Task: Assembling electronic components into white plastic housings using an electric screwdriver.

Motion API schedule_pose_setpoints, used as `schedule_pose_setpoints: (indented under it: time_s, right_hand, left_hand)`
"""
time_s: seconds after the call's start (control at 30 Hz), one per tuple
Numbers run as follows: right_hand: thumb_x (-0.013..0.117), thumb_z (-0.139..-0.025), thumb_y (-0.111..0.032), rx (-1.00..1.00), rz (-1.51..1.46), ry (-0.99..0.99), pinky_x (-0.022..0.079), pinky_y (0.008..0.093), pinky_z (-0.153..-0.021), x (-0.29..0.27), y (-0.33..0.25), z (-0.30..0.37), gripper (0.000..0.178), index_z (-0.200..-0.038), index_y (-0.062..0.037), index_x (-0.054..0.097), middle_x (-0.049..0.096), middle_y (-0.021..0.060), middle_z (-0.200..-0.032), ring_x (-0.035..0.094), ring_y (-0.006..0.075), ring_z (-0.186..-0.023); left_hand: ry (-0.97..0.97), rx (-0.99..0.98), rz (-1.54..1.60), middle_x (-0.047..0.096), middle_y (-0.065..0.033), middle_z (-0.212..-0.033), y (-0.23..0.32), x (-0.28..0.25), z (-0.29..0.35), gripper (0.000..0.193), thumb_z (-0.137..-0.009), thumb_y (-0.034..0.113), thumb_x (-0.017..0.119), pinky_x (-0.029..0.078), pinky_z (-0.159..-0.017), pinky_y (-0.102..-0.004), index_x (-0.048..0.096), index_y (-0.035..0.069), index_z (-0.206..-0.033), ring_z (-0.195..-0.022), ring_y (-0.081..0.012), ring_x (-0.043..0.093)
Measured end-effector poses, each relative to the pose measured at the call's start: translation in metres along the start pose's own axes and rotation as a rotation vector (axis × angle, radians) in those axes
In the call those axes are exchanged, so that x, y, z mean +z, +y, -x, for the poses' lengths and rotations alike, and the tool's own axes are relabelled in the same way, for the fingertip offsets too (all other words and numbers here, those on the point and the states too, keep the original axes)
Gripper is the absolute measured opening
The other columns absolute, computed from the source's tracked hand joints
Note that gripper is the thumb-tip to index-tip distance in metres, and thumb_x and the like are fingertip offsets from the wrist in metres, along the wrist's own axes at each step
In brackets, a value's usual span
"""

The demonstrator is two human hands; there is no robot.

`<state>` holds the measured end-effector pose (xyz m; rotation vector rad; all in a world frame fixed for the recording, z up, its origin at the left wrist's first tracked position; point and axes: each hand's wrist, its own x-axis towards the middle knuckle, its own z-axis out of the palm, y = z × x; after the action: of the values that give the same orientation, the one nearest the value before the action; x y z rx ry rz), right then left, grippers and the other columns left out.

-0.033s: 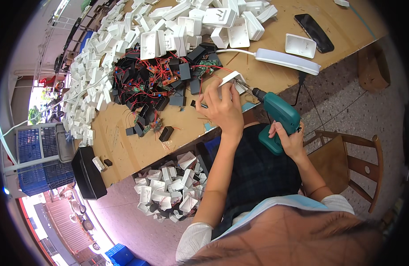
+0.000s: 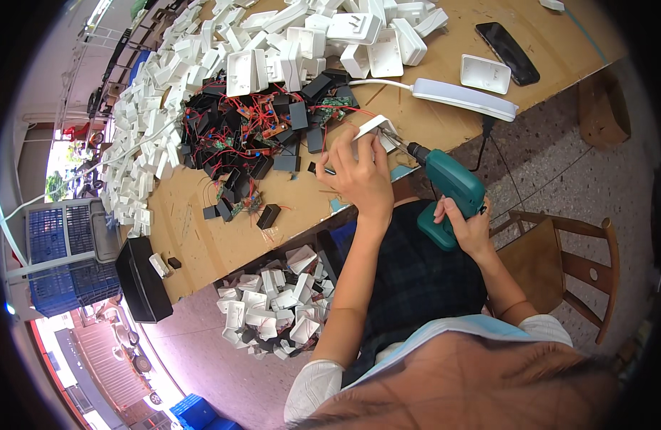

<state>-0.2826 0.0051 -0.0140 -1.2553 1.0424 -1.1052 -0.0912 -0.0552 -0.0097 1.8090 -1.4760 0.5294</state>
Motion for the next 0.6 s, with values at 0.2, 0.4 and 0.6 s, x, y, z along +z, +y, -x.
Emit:
schedule_pose_setpoints:
  time_s: [0.2,0.4,0.6]
  right_hand:
    - [0.063,-0.101,-0.01,-0.048,-0.006,0.019,0.056,0.0296,-0.069,0.005,0.001,0.001,0.017,-0.102,0.0067,0.065,0.069,0.0097,-0.079,0.068,0.0149,-0.07]
    - [0.071,-0.094,-0.006,-0.142,0.039,0.04,0.057,0.0281,-0.064,0.012,0.015,0.002,0.017,-0.105,0.0052,0.063,0.063,0.0095,-0.094,0.069,0.0145,-0.072]
    - [0.068,-0.096,-0.007,-0.156,-0.052,0.008,0.055,0.0279,-0.064,0.004,0.035,0.01,0.021,-0.112,0.0059,0.064,0.064,0.0098,-0.094,0.067,0.0144,-0.07]
  left_hand:
    - [-0.003,0.008,-0.011,0.064,0.0009,-0.116,-0.002,0.0,0.001,0.013,-0.084,0.016,0.079,0.032,-0.108,-0.0457,0.072,0.015,-0.095,-0.11,-0.0186,0.063]
    - [-0.003,0.021,-0.007,0.064,0.0011,-0.117,-0.004,0.001,0.0,0.014,-0.084,0.015,0.079,0.032,-0.107,-0.0458,0.072,0.016,-0.096,-0.11,-0.0181,0.062]
    - [0.0,0.05,-0.004,0.064,0.001,-0.119,-0.004,0.001,-0.002,0.014,-0.084,0.015,0.078,0.033,-0.106,-0.0459,0.073,0.016,-0.096,-0.111,-0.0181,0.062]
